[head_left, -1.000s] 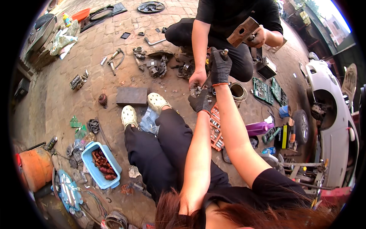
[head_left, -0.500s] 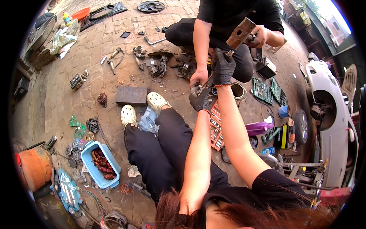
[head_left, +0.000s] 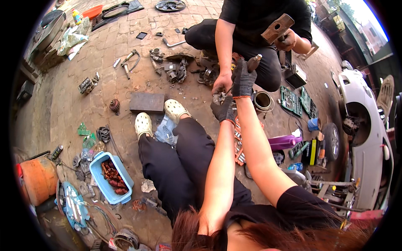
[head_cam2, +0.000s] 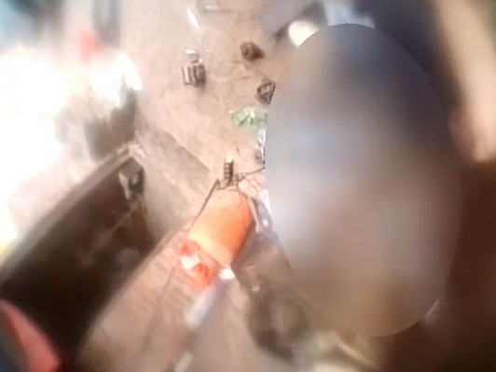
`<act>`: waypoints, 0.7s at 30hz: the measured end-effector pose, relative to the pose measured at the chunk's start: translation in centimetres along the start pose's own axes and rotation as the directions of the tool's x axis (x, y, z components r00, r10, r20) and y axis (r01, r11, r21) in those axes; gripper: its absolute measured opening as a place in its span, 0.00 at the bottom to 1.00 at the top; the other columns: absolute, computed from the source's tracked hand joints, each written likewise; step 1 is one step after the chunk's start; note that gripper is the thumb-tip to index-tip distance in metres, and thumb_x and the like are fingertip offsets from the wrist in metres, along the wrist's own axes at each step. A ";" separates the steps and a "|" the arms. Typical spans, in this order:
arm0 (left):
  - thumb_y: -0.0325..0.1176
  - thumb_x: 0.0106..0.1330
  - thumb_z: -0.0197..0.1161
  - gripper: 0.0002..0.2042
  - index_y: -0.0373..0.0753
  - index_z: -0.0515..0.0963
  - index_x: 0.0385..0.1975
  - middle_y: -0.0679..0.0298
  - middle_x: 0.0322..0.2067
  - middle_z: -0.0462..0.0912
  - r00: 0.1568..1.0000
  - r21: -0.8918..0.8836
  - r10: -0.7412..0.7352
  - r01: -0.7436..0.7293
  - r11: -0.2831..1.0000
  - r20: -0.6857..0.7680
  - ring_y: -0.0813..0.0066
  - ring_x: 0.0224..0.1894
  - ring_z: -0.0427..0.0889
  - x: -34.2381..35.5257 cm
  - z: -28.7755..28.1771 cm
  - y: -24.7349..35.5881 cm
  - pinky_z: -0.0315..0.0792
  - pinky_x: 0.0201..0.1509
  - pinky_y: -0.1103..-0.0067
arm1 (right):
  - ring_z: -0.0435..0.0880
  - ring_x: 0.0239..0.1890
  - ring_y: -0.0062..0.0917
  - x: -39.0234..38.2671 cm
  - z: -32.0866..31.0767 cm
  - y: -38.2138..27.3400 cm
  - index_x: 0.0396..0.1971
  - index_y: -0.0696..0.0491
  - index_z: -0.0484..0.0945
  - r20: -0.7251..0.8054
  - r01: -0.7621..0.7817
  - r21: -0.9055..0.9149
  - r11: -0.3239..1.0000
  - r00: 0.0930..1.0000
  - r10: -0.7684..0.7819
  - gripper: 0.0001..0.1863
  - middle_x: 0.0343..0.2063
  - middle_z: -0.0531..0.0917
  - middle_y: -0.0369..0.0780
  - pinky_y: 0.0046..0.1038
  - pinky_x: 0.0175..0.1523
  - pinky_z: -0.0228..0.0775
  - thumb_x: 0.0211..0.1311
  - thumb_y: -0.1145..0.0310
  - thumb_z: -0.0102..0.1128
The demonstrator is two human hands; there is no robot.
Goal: The person sits on the ground and uses a hammer and screwdriver to disassemble and reassemble a small mechanical part. They repeatedly strike the part with the hammer and manipulate it with their hands.
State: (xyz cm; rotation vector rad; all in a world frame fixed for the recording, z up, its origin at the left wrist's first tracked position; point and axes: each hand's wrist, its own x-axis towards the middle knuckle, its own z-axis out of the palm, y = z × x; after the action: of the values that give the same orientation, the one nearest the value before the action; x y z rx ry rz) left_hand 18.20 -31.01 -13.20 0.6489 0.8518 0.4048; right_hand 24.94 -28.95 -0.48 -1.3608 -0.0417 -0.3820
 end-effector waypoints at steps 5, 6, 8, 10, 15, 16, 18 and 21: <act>0.33 0.35 0.80 0.36 0.26 0.70 0.45 0.51 0.40 0.79 0.999 -0.059 0.017 -0.019 0.998 -0.035 0.67 0.37 0.79 0.1 0.7 -0.9 0.77 0.38 0.71 | 0.71 0.17 0.23 1.2 -1.1 0.4 0.21 0.60 0.75 -0.013 -0.013 -0.096 0.995 1.000 0.012 0.17 0.16 0.75 0.37 0.31 0.24 0.63 0.55 0.60 0.62; 0.34 0.35 0.80 0.36 0.26 0.70 0.45 0.51 0.40 0.79 0.999 -0.021 -0.012 0.011 1.000 -0.036 0.66 0.36 0.79 -0.2 0.6 -0.8 0.77 0.39 0.71 | 0.71 0.17 0.22 1.0 -1.3 0.3 0.21 0.60 0.75 -0.027 -0.078 -0.084 0.993 0.997 0.076 0.17 0.16 0.75 0.37 0.31 0.24 0.63 0.55 0.60 0.62; 0.34 0.35 0.80 0.35 0.27 0.70 0.45 0.51 0.40 0.80 0.999 0.034 -0.012 0.014 0.999 -0.046 0.64 0.36 0.80 -0.2 0.5 -0.8 0.77 0.39 0.70 | 0.69 0.15 0.19 0.7 -1.1 0.1 0.20 0.58 0.74 -0.053 -0.030 -0.091 0.995 0.998 0.025 0.15 0.15 0.74 0.35 0.26 0.22 0.60 0.54 0.61 0.64; 0.35 0.35 0.80 0.35 0.27 0.71 0.44 0.50 0.40 0.80 0.997 0.072 0.044 -0.039 0.997 -0.061 0.63 0.36 0.80 0.3 0.5 -1.4 0.77 0.39 0.69 | 0.63 0.10 0.13 0.7 -0.5 0.2 0.16 0.53 0.73 -0.105 0.004 -0.040 0.999 0.994 -0.008 0.13 0.10 0.70 0.30 0.19 0.16 0.51 0.54 0.66 0.64; 0.36 0.35 0.79 0.34 0.27 0.72 0.44 0.49 0.40 0.80 0.995 0.131 0.046 -0.034 0.991 -0.084 0.59 0.38 0.81 0.6 0.4 -1.9 0.76 0.41 0.67 | 0.63 0.08 0.15 0.5 -0.7 0.6 0.17 0.51 0.69 -0.002 0.008 0.074 0.997 1.000 -0.008 0.15 0.10 0.69 0.31 0.20 0.13 0.52 0.57 0.63 0.63; 0.36 0.34 0.79 0.34 0.27 0.72 0.44 0.49 0.40 0.80 0.997 0.122 0.033 -0.025 0.992 -0.067 0.58 0.38 0.81 -0.2 0.6 -1.7 0.76 0.41 0.66 | 0.63 0.07 0.15 0.6 -1.4 0.7 0.17 0.51 0.69 -0.018 0.013 0.045 0.999 1.000 -0.012 0.15 0.10 0.68 0.31 0.20 0.13 0.52 0.57 0.63 0.63; 0.35 0.35 0.79 0.34 0.28 0.72 0.44 0.49 0.40 0.80 0.994 0.106 0.055 -0.045 0.993 -0.095 0.58 0.38 0.81 0.6 0.3 -2.0 0.76 0.42 0.67 | 0.65 0.10 0.15 -0.2 -0.6 -0.1 0.19 0.52 0.71 -0.003 -0.009 0.032 0.999 1.000 0.009 0.13 0.12 0.70 0.31 0.20 0.16 0.55 0.57 0.63 0.62; 0.35 0.35 0.78 0.34 0.28 0.72 0.45 0.50 0.41 0.80 0.994 0.042 0.065 -0.061 0.997 -0.093 0.58 0.39 0.81 1.3 0.2 -2.5 0.76 0.42 0.67 | 0.69 0.16 0.14 -0.8 -0.2 -0.7 0.23 0.55 0.74 0.021 -0.047 0.033 0.998 0.999 0.047 0.10 0.16 0.73 0.30 0.22 0.22 0.60 0.56 0.65 0.62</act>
State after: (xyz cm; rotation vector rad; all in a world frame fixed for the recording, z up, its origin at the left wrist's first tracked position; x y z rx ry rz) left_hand 19.31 -32.20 -15.51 0.6988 0.9328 0.4796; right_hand 23.98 -29.06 -0.05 -1.3301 -0.0323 -0.3269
